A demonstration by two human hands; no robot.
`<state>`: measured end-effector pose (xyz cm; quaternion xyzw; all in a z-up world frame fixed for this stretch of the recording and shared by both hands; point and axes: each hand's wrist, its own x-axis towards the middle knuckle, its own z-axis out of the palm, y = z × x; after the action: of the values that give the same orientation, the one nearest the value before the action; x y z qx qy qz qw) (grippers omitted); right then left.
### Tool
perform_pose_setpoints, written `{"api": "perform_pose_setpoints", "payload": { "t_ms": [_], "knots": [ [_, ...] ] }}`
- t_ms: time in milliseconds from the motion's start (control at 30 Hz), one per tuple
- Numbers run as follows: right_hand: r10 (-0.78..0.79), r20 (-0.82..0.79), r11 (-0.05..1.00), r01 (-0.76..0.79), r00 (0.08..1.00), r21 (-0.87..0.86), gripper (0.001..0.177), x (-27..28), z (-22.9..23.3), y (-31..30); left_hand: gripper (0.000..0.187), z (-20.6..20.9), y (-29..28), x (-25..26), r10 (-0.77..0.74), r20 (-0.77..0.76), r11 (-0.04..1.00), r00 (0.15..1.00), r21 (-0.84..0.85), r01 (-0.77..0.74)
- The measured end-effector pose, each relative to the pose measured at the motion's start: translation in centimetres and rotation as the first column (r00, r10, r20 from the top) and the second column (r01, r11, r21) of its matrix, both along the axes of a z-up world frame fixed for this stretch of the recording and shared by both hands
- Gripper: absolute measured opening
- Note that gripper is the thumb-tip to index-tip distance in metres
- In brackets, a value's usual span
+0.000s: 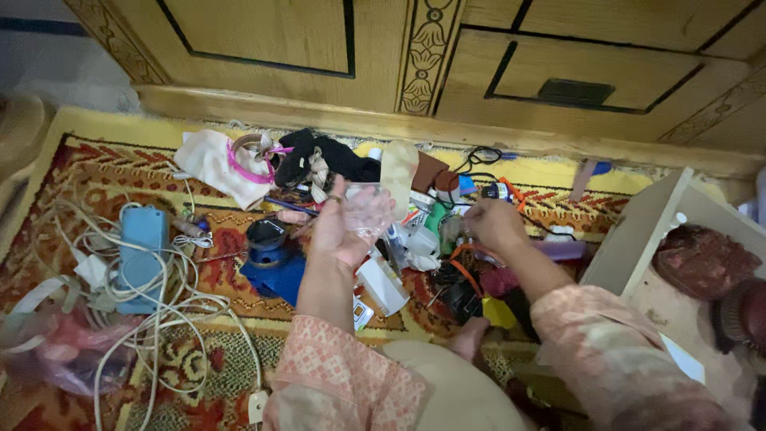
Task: The person sits on the floor and sorts through a cluttered pile of miscellaneous items, including papers, hair accessories, and small containers. They pick up and place items into an open drawer, organizing the contents.
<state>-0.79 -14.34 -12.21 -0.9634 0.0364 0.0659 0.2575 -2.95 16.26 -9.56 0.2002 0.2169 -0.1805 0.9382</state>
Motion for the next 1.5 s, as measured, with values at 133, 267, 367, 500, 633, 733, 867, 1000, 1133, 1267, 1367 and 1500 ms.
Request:
{"api": "perform_pose_setpoints", "payload": {
  "t_ms": [133,267,367,500,633,733,867,1000,1133,1267,1367,1500],
  "knots": [
    [0.219,0.129,0.973,-0.227,0.967,0.049,0.032,-1.1,0.3,-0.3,0.069,-1.4,-0.8,0.1,-0.027,0.001,0.998,1.000,-0.049,0.027],
    [0.319,0.176,0.947,-0.322,0.931,-0.008,0.042,-1.4,-0.1,1.0,0.071,-1.7,-1.2,0.5,-0.022,-0.030,0.999,0.999,-0.049,0.021],
    [0.291,0.075,0.957,-0.290,0.954,-0.024,0.044,-1.3,-0.4,1.1,0.073,-2.1,-1.0,0.4,-0.021,0.005,0.998,1.000,-0.052,0.021],
    [0.238,0.060,0.971,-0.239,0.970,0.014,0.046,-0.9,0.2,-0.1,0.075,-2.2,-0.4,0.6,-0.021,0.040,0.999,0.999,-0.033,0.022],
    [0.241,0.075,0.963,-0.248,0.968,0.102,0.065,-1.2,0.9,-0.7,0.076,-2.2,-0.7,0.8,-0.012,0.024,0.999,1.000,-0.032,0.013],
    [0.275,0.014,0.957,-0.273,0.961,-0.094,0.065,-1.2,0.8,0.5,0.078,-1.9,-0.8,1.0,-0.034,0.044,0.999,0.998,-0.031,0.035],
    [0.235,-0.055,0.959,-0.241,0.970,-0.149,0.067,-0.5,-0.4,0.9,0.081,-1.4,-1.0,0.9,-0.040,0.037,0.998,0.999,-0.047,0.042],
    [0.175,0.196,0.983,-0.161,0.965,-0.085,0.052,0.4,-0.6,-2.5,0.081,-0.7,-1.0,0.7,-0.038,0.035,0.998,0.999,-0.043,0.039],
    [-0.114,0.274,0.991,0.092,0.955,0.093,0.065,1.0,0.9,-7.3,0.081,0.3,-1.4,0.5,-0.059,0.036,0.998,0.998,-0.015,0.060],
    [-0.235,0.486,0.938,0.066,0.842,0.339,0.047,-0.1,3.0,-9.7,0.079,3.6,-4.1,0.3,-0.093,0.065,0.992,0.994,-0.082,0.098],
    [-0.339,0.321,0.734,0.035,0.884,0.678,0.041,-1.8,4.9,-11.5,0.071,7.5,-10.5,0.5,-0.209,0.127,0.963,0.970,-0.144,0.227],
    [-0.341,0.628,0.910,0.079,0.700,0.406,0.051,-6.8,7.9,-16.1,0.072,12.6,-19.4,-0.7,-0.200,0.231,0.948,0.952,-0.200,0.248]
  ]
}}
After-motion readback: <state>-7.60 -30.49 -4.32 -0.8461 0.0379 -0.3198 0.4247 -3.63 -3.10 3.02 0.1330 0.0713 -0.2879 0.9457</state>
